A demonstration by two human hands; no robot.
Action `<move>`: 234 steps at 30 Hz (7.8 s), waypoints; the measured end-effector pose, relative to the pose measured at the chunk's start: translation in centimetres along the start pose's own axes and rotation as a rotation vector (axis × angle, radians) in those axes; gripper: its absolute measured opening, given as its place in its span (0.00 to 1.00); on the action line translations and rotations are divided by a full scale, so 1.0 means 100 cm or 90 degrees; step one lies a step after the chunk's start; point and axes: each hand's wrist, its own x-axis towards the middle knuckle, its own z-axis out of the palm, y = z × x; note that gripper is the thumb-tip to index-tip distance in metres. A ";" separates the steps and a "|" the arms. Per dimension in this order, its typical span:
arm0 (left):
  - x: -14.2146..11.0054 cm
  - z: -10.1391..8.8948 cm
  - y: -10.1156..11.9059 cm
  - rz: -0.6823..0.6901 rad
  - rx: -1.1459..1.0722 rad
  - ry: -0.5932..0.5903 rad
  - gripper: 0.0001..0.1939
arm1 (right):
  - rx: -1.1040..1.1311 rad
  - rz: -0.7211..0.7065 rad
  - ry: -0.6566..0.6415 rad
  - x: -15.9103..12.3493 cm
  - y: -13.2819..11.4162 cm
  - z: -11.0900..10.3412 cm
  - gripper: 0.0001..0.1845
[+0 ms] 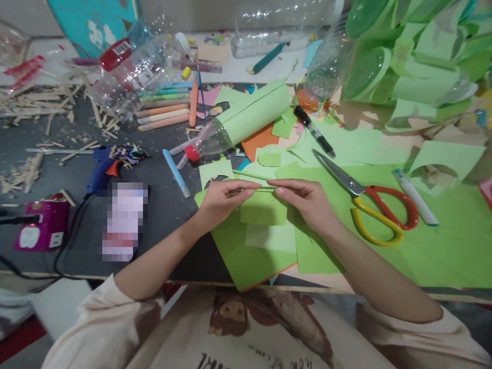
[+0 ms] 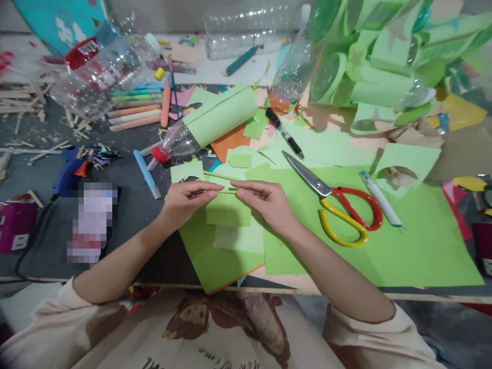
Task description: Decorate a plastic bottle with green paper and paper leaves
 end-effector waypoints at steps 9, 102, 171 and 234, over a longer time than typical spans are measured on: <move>0.002 0.001 -0.002 0.018 0.074 -0.028 0.15 | -0.014 0.002 -0.020 0.002 0.006 0.001 0.12; -0.003 0.003 0.001 0.051 0.039 -0.092 0.13 | -0.169 -0.084 -0.189 -0.002 -0.004 0.001 0.23; 0.000 0.002 -0.001 0.046 0.041 -0.068 0.15 | -0.199 -0.131 -0.145 -0.001 -0.001 0.001 0.19; -0.007 0.004 -0.015 0.100 0.039 -0.168 0.21 | -0.130 -0.068 -0.189 -0.005 0.001 0.003 0.23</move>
